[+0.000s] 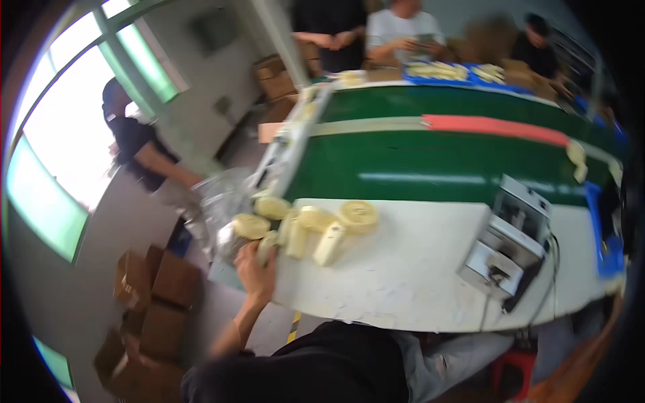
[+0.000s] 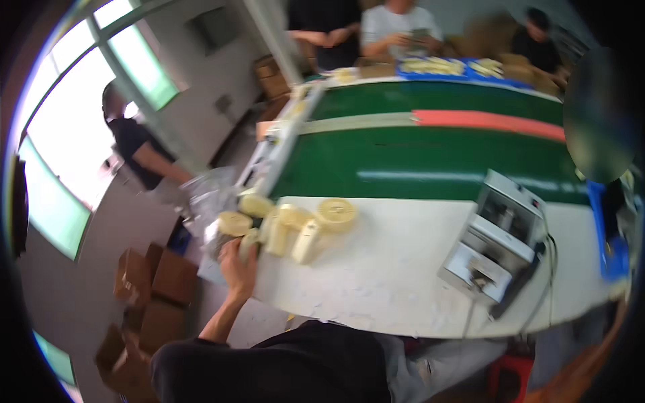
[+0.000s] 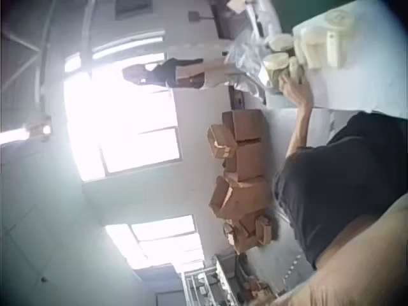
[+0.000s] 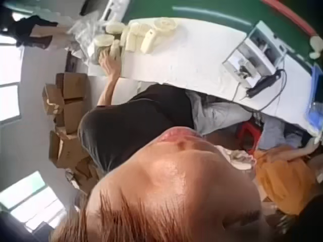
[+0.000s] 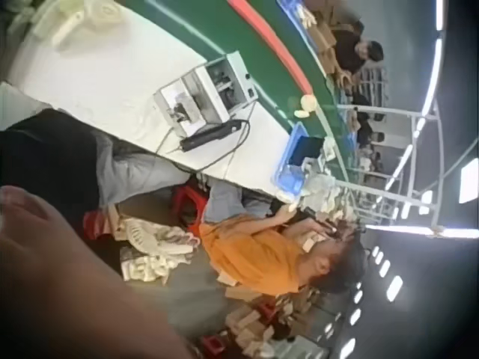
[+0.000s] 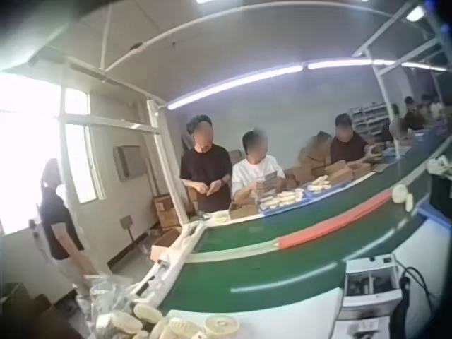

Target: The person assembles portable fans by attaching fan heads to handles, driving screws into the joints with an electric screwdriver, and placing the assembled fans on the workbench and conveyor belt.

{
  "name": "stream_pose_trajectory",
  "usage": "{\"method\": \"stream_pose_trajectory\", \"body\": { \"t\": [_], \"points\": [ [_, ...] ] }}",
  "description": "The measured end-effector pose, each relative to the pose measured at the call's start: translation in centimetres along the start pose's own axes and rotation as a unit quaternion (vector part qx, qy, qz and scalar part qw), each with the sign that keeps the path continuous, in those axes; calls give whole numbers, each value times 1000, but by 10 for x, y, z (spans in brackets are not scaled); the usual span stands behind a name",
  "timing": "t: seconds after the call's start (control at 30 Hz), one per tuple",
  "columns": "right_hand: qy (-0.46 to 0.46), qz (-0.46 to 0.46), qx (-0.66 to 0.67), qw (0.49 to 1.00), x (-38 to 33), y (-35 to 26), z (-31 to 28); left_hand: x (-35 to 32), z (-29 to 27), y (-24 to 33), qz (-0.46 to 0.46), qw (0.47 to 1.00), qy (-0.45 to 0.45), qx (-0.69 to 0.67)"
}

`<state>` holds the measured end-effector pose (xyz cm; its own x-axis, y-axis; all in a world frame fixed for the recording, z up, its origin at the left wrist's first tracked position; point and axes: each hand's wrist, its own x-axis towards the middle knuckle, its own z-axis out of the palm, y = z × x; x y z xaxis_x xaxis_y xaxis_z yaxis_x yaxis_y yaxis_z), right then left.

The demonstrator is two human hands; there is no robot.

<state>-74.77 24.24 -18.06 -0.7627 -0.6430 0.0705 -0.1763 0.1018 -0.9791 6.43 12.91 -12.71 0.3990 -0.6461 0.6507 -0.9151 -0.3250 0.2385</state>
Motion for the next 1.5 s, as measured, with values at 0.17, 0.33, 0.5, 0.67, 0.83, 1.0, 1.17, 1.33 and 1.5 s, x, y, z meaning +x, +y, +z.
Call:
{"method": "stream_pose_trajectory", "body": {
  "t": [0.17, 0.33, 0.5, 0.67, 0.83, 1.0, 1.17, 1.33, 1.5],
  "points": [
    [-87, 77, 479, 870, -125, -30, 90, -11, -22, -9, 26, 999, -30, 34],
    [-190, 86, 553, 807, -177, -65, 130, -14, -3, -15, 26, 998, -49, 15],
    [-138, 43, 396, 907, -189, -98, 185, -11, -9, 13, 124, 987, 98, -18],
    [-102, 9, 325, 940, -200, -141, 243, -12, -12, 113, 344, 866, -133, -339],
    [-103, -28, 328, 939, -222, -157, 288, -46, -18, 208, 264, 587, -445, -623],
    [-98, -35, 382, 918, -246, -156, 292, -56, -18, 226, 379, 621, -447, -520],
    [31, -145, 266, 952, -238, -139, 271, -28, -26, 199, 463, 716, -252, -458],
    [404, -151, -14, 902, -189, -47, 161, -7, -12, 129, 402, 881, -23, -249],
    [413, 51, -381, 826, -211, 115, 39, -11, -3, 93, 425, 896, -64, -109]
  ]
}}
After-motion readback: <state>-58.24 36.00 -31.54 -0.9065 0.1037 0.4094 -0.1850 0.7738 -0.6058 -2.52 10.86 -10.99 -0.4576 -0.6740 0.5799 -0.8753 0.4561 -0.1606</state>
